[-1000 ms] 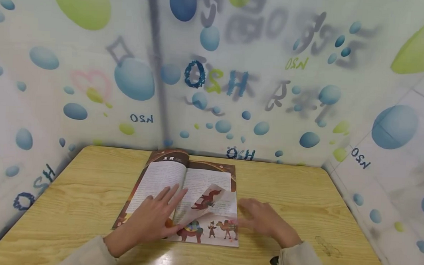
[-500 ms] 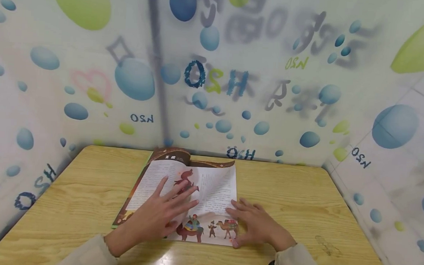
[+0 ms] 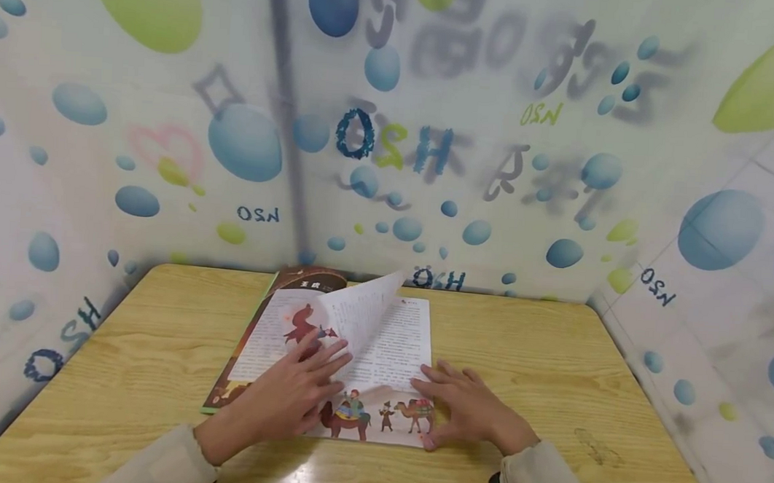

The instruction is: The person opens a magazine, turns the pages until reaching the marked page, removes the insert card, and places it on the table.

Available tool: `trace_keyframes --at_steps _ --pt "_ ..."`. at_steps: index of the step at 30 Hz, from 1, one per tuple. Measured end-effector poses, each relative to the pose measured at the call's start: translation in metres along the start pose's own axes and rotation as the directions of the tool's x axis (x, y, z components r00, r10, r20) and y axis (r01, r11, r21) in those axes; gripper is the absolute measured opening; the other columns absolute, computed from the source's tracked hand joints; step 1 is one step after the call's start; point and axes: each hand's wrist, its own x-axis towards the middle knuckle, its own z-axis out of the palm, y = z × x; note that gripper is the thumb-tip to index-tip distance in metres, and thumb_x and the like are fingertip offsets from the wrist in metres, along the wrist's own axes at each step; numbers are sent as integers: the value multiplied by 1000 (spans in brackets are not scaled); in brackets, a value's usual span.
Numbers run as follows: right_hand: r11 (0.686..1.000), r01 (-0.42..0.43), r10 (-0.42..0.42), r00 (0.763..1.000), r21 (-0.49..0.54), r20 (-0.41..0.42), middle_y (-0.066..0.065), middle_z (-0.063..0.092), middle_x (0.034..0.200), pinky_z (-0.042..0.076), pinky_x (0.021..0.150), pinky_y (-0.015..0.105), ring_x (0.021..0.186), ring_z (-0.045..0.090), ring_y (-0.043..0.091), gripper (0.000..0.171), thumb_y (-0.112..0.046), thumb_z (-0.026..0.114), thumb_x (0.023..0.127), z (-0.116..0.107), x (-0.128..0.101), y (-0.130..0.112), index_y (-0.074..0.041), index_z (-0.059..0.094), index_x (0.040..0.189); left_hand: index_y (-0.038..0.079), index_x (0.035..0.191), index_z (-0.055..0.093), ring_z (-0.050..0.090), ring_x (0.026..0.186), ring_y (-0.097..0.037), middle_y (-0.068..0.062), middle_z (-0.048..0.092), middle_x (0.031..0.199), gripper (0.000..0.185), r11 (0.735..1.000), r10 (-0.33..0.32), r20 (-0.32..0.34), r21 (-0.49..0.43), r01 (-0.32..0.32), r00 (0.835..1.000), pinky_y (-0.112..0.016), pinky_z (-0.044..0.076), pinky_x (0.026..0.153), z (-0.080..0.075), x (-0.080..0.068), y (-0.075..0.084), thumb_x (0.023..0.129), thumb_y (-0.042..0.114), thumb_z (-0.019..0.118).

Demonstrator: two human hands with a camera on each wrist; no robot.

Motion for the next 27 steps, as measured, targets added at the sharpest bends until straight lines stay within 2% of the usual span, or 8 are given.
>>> trace_keyframes --at_steps 4,8,16,22,27 --pt "1000 -3 3 1000 -4 2 14 38 156 22 106 73 145 25 46 95 -69 72 73 -1 0 -1 -14 49 148 19 99 75 44 139 -27 -5 61 137 24 999 -5 -1 -36 5 1000 -51 26 116 0 -1 1 84 36 66" --pt "1000 -14 14 1000 4 7 14 38 157 22 106 73 145 25 46 95 -69 72 73 -2 0 -2 -15 49 148 16 96 72 47 136 -28 -6 63 134 26 998 -32 28 -54 34 999 -49 27 116 -1 0 3 81 36 66" --pt "1000 -15 15 1000 24 10 15 36 157 21 104 75 145 23 46 95 -68 73 73 0 1 -2 -14 49 148 14 102 70 50 131 -31 -9 63 130 46 990 -115 78 -71 121 990 -61 31 110 -3 -1 6 83 55 63" --pt "999 -13 13 1000 30 12 15 37 157 22 104 75 145 24 47 94 -67 73 73 -1 1 -2 -14 50 147 14 109 70 50 131 -33 -11 61 133 45 982 -160 75 -85 167 984 -68 36 101 0 -4 6 78 46 69" --pt "1000 -4 4 1000 21 9 16 38 156 23 103 75 144 25 48 94 -67 73 73 -1 1 -2 -14 50 147 16 123 68 44 136 -33 -11 55 142 50 972 -190 132 -114 205 973 -67 38 101 1 -7 5 82 45 67"
